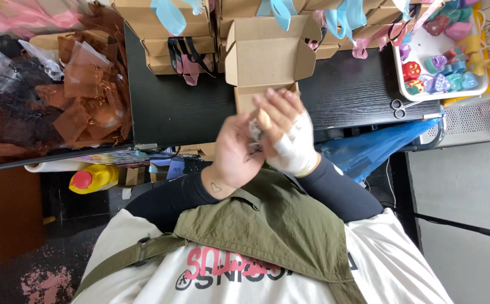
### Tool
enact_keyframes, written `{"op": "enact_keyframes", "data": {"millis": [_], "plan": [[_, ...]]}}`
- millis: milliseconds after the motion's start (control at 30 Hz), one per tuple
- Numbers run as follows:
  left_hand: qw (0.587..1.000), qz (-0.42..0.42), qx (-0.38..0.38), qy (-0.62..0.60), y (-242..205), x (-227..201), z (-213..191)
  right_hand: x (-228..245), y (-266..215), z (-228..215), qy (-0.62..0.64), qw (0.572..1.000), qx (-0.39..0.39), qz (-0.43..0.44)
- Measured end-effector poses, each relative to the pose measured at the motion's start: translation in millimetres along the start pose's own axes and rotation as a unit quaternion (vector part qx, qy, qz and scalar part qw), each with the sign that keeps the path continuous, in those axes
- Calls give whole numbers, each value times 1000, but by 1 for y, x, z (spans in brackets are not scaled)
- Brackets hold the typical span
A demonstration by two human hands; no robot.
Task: The recorder is packing small gift boxes with decorative paper shred, small resin trinkets, and tying them with blue ribbons.
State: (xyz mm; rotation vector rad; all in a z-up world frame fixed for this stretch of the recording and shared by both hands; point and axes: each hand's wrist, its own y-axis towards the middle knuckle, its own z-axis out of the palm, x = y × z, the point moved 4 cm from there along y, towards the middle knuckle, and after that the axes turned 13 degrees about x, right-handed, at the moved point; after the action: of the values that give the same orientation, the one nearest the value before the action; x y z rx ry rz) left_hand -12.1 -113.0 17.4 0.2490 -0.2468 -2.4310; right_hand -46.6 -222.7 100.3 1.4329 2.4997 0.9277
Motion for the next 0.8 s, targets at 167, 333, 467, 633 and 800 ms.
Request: {"op": "enact_keyframes", "data": {"millis": [167, 333, 467, 633, 800], "plan": [[773, 225, 289, 518, 27, -11, 90, 3, -6, 22, 143, 985, 11, -93], [948, 19, 42, 316, 26, 12, 7, -30, -8, 18, 99, 995, -5, -3], [746, 33, -65, 662, 44, -15, 19, -59, -9, 1, 122, 984, -64, 112], [524, 7, 28, 851, 68, -38, 55, -81, -53, 0, 167, 979, -93, 66], [365, 146, 70, 917, 54, -64, 71, -85, -59, -11, 172, 985, 4, -2]]}}
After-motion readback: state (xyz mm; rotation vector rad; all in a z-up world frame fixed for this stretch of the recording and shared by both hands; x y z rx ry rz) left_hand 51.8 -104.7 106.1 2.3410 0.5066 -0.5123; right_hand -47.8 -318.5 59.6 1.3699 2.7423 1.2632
